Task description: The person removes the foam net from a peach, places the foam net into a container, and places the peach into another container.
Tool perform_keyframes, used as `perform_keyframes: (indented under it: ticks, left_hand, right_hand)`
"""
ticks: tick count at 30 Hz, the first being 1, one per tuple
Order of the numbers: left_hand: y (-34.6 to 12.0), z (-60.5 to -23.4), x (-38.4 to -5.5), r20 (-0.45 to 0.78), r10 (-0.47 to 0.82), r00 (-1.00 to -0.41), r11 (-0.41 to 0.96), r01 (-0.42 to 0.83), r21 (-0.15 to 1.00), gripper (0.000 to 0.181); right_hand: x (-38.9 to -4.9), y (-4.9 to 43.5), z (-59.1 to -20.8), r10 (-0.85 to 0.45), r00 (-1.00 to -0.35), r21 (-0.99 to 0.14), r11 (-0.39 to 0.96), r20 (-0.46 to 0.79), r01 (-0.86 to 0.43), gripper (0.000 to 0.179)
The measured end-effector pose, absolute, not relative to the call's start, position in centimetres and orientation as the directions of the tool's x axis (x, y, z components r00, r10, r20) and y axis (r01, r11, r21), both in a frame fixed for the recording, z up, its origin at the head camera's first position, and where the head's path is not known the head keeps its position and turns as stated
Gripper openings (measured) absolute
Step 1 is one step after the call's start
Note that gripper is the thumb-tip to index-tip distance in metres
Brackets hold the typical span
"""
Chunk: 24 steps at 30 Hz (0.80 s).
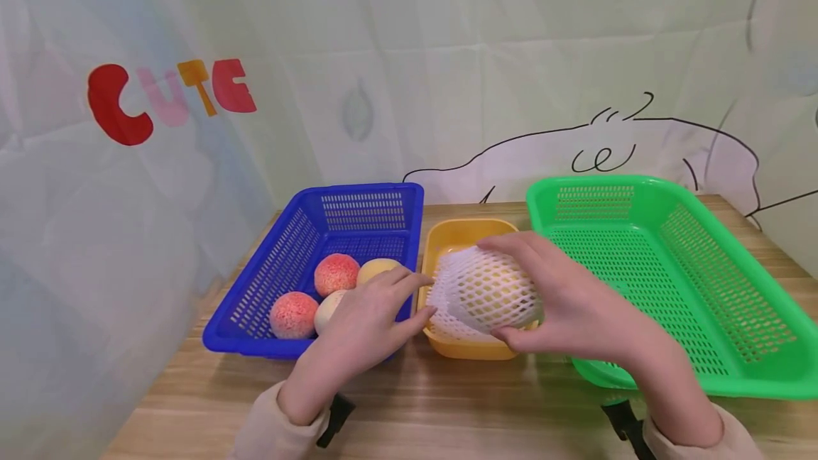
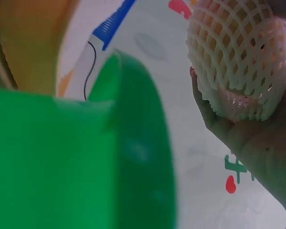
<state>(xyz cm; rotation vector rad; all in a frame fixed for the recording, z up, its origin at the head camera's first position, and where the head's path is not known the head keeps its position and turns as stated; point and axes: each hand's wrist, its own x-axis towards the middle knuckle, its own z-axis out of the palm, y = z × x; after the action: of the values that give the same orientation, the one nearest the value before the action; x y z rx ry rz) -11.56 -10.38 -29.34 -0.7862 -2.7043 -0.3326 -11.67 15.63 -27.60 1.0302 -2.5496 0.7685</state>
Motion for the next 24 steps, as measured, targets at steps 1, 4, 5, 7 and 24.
perform_keyframes:
  ticks: [1, 4, 5, 7, 24]
  left_hand:
    - [-10.3, -29.3, -11.6, 0.345, 0.484, -0.804, 0.818, 0.556, 0.148, 0.033]
    - [-10.2, -29.4, -11.7, 0.348, 0.5, -0.793, 0.794, 0.58, 0.18, 0.028]
    - [-10.2, -29.3, -11.8, 0.358, 0.505, -0.785, 0.78, 0.593, 0.2, 0.026]
    - [-10.2, -29.3, -11.8, 0.382, 0.506, -0.773, 0.749, 0.613, 0.251, 0.021]
    - [-10.2, -28.8, -11.8, 0.318, 0.505, -0.802, 0.565, 0.586, 0.581, 0.045]
  right_hand:
    - [-11.8, 15.4, -27.8, -0.557, -0.708, -0.375, 0.603, 0.435, -0.705, 0.095]
    - [-12.1, 14.9, -28.3, -0.566, -0.71, -0.385, 0.598, 0.42, -0.704, 0.096]
    - [-12.2, 14.8, -28.4, -0.57, -0.707, -0.38, 0.597, 0.419, -0.707, 0.095]
    - [-12.4, 14.6, -28.6, -0.58, -0.701, -0.387, 0.585, 0.415, -0.713, 0.095]
    - [-12.7, 14.1, -29.2, -0.576, -0.7, -0.385, 0.585, 0.421, -0.713, 0.093]
